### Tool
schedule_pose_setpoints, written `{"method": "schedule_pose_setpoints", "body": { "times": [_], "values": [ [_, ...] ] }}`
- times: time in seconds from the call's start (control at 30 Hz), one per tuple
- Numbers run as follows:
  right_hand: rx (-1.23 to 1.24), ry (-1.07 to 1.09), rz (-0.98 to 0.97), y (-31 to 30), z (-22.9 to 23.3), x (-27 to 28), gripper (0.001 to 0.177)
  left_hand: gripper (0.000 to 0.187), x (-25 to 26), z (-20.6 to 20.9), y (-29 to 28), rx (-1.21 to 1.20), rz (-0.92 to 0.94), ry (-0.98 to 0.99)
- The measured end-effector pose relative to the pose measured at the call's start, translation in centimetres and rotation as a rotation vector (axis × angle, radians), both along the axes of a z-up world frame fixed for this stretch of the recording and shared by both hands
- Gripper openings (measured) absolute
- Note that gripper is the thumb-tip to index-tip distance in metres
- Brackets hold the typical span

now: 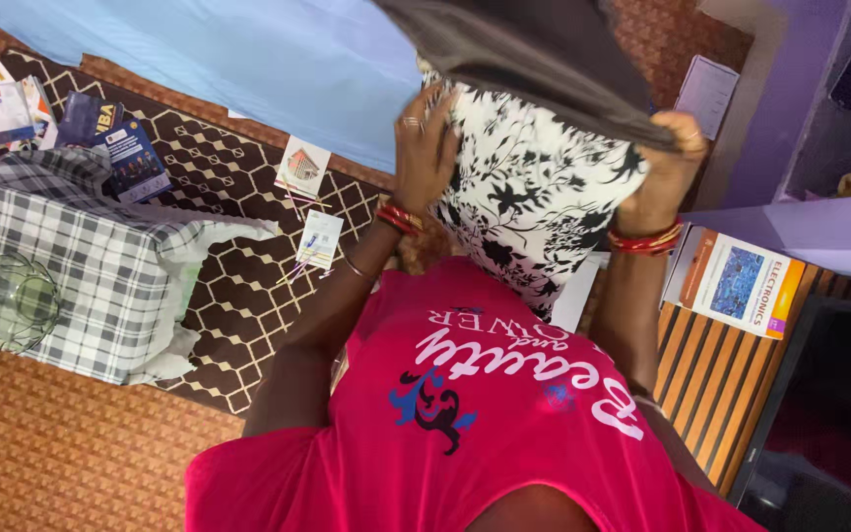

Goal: The person puts a patterned pillow into a maroon decorative cover and then repeats the action with a second pillow and a dark brown cover.

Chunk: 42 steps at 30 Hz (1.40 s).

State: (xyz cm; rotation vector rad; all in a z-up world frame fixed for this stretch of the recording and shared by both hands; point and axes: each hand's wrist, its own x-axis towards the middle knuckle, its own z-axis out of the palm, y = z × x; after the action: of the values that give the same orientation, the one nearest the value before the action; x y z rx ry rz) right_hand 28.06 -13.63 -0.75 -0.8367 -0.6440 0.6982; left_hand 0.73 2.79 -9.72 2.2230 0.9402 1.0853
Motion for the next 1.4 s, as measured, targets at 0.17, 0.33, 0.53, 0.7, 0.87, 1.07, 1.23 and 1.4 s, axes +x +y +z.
{"method": "schedule_pose_setpoints", "body": {
  "times": [0.17, 0.33, 0.53, 0.7, 0.87, 1.07, 1.23, 1.4],
  "values": [
    [0.053, 0.191, 0.147, 0.5, 3.3, 0.8, 0.022, 0.052, 0.2, 2.6, 6.5, -0.083, 0.002, -0.225],
    [0.073, 0.393, 0.188, 1.6, 4.3, 1.2, 0.028, 0.061, -0.4, 5.3, 9.2, -0.035, -0.171, -0.348],
    [-0.005, 0.723, 0.186, 2.3, -4.1, 3.8, 0.029, 0.028, -0.5, -0.3, 9.4, -0.216, -0.055, -0.219],
    [-0.265, 0.565, -0.019, 2.7, -10.1, 5.5, 0.031, 0.024, -0.9, -7.6, 8.5, -0.220, 0.035, -0.173],
    [-0.275, 0.165, -0.089, 0.7, -11.3, 2.3, 0.030, 0.036, -3.4, -10.4, 7.8, -0.353, 0.035, -0.156],
    [-0.494, -0.568, -0.186, 2.5, -8.5, 1.9, 0.029, 0.036, -4.4, -9.8, 7.1, -0.499, 0.030, -0.081],
    [-0.576, -0.721, -0.224, 4.6, -5.6, 0.0, 0.029, 0.041, -3.9, -10.9, 7.7, -0.234, 0.003, -0.193],
    [-0.393, -1.179, -0.280, 4.1, -3.1, -1.4, 0.024, 0.036, -4.5, -10.5, 8.1, -0.266, 0.025, -0.129]
  ]
}}
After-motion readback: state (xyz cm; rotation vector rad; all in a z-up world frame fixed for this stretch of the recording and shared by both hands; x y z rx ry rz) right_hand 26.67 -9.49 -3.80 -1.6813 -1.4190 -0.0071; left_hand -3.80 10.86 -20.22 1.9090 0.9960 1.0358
